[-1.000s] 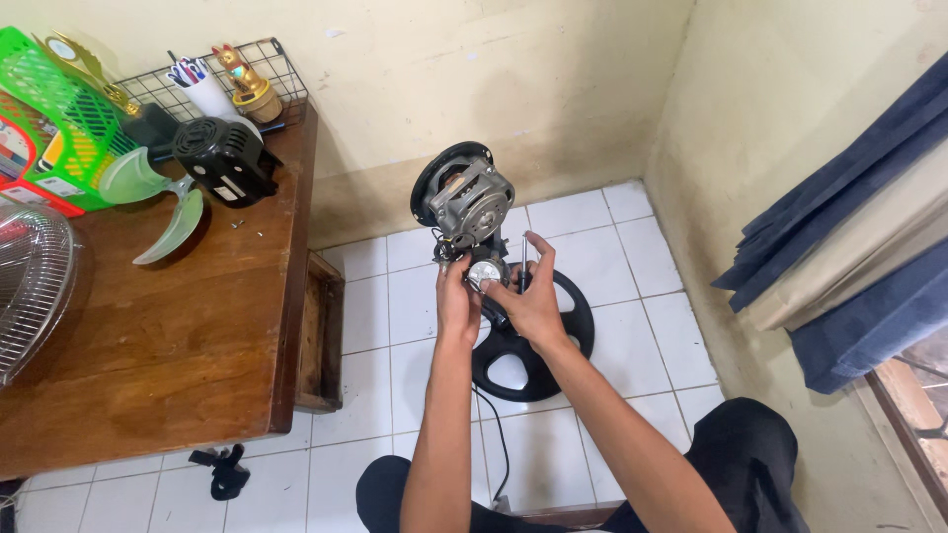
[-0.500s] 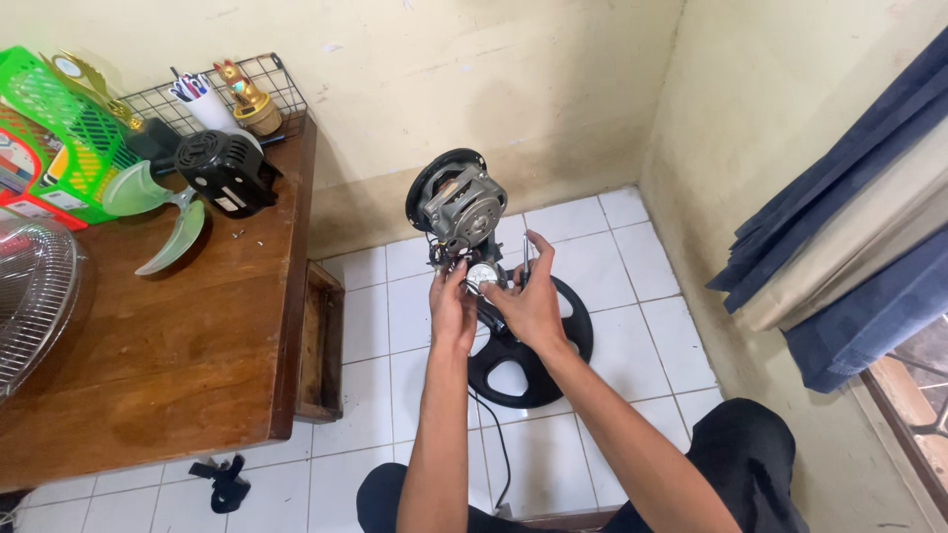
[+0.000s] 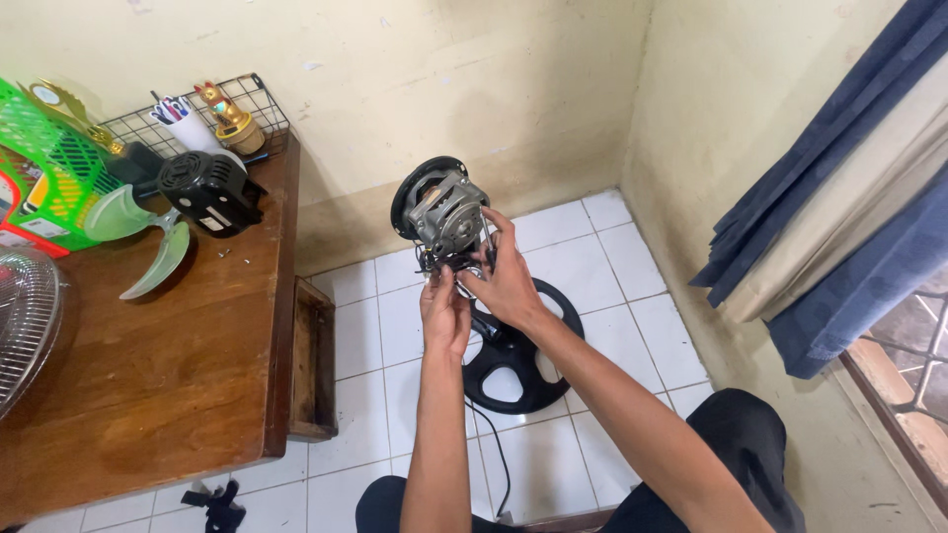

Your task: The person assembles an electric fan by hand, using a screwdriver to tighten screws on the motor housing and then fitting the black motor cover onto the fan stand.

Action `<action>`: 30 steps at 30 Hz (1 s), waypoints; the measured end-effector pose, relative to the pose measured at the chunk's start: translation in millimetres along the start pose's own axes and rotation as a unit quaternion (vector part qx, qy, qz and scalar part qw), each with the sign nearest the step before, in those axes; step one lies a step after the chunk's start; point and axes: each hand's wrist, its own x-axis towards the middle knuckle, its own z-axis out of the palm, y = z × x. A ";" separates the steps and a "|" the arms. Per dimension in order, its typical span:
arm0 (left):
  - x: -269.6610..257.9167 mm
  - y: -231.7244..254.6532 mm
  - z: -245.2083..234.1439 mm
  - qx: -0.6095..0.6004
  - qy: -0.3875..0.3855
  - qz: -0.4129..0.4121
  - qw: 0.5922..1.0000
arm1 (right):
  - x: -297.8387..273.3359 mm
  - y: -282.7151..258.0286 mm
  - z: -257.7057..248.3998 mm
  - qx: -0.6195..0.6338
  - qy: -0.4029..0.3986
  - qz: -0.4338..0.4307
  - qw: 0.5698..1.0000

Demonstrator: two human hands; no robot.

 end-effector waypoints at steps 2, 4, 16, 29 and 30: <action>1.0 -1.9 -2.9 0.010 0.008 0.005 1.000 | 0.3 1.0 0.3 -0.001 0.006 0.008 1.000; 3.0 -4.5 -5.5 0.024 0.033 -0.008 0.999 | 0.0 0.1 1.4 -0.002 0.018 0.006 1.000; -12.4 7.3 2.0 0.269 0.096 0.012 0.958 | -3.3 -21.7 -8.1 0.008 0.088 0.050 0.995; -76.6 90.9 127.7 0.701 -0.083 0.417 0.572 | -2.0 -44.9 -31.7 -0.007 0.043 0.054 0.998; -73.6 91.9 131.4 0.699 -0.096 0.412 0.577 | -2.2 -44.4 -31.6 -0.005 0.044 0.052 0.998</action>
